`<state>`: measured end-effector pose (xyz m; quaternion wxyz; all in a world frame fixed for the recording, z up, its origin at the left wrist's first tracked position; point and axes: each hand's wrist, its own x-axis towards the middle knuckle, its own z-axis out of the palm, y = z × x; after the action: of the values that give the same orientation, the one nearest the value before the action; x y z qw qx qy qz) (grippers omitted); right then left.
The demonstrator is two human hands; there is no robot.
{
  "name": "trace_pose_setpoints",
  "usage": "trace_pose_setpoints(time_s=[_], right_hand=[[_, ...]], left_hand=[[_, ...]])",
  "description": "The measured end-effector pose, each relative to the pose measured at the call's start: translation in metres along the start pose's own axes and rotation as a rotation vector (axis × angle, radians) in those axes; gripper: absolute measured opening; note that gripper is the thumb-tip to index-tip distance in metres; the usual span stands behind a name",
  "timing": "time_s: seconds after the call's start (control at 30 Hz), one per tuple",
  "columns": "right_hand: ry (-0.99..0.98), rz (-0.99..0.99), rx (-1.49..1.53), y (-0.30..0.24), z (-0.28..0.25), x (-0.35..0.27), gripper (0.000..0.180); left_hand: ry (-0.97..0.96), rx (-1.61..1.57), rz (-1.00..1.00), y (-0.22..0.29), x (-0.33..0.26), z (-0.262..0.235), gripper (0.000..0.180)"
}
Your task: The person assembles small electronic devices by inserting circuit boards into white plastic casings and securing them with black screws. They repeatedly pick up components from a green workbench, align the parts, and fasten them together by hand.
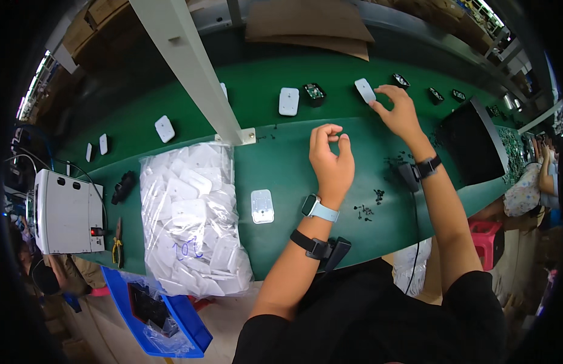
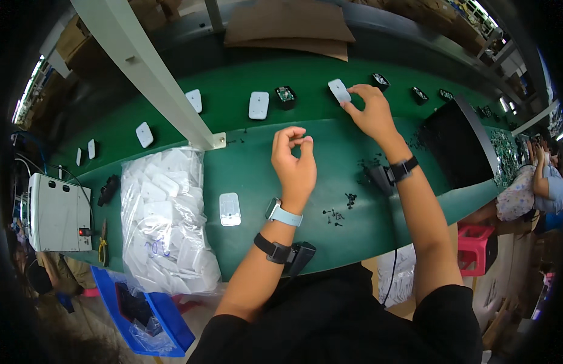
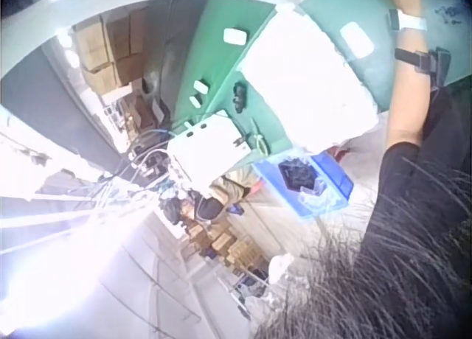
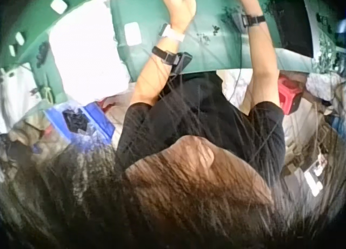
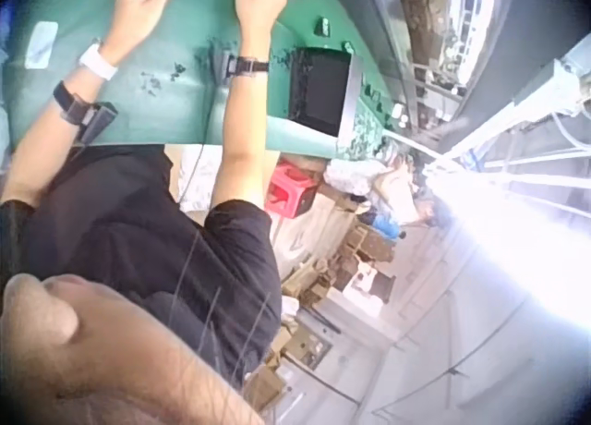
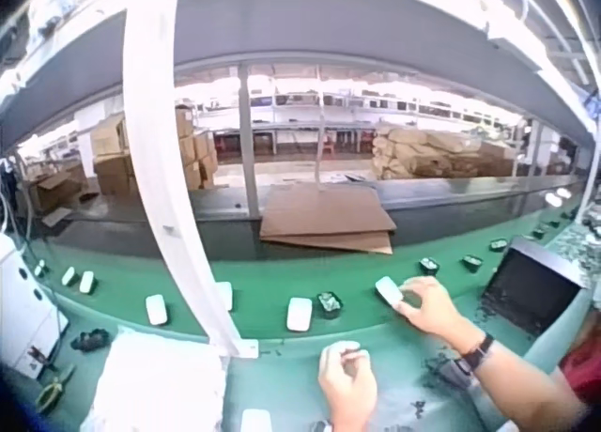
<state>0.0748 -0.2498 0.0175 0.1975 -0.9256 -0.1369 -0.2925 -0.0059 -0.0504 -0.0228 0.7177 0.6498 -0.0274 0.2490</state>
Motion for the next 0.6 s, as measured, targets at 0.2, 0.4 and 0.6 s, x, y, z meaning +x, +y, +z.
trace_pose_setpoints(time_s=[0.2,0.4,0.6], right_hand=[[-0.510,-0.097,0.223,-0.068,-0.074,-0.065,0.003],[-0.542,-0.078,0.328,-0.067,-0.101,-0.112,0.003],[-0.577,-0.236,0.433,-0.101,-0.072,-0.121,0.007]], left_hand=[[0.020,0.264,0.177,0.020,0.007,-0.015,0.017],[-0.185,0.953,0.140,0.081,0.001,-0.081,0.029],[-0.265,1.411,0.006,0.083,-0.046,-0.141,0.031]])
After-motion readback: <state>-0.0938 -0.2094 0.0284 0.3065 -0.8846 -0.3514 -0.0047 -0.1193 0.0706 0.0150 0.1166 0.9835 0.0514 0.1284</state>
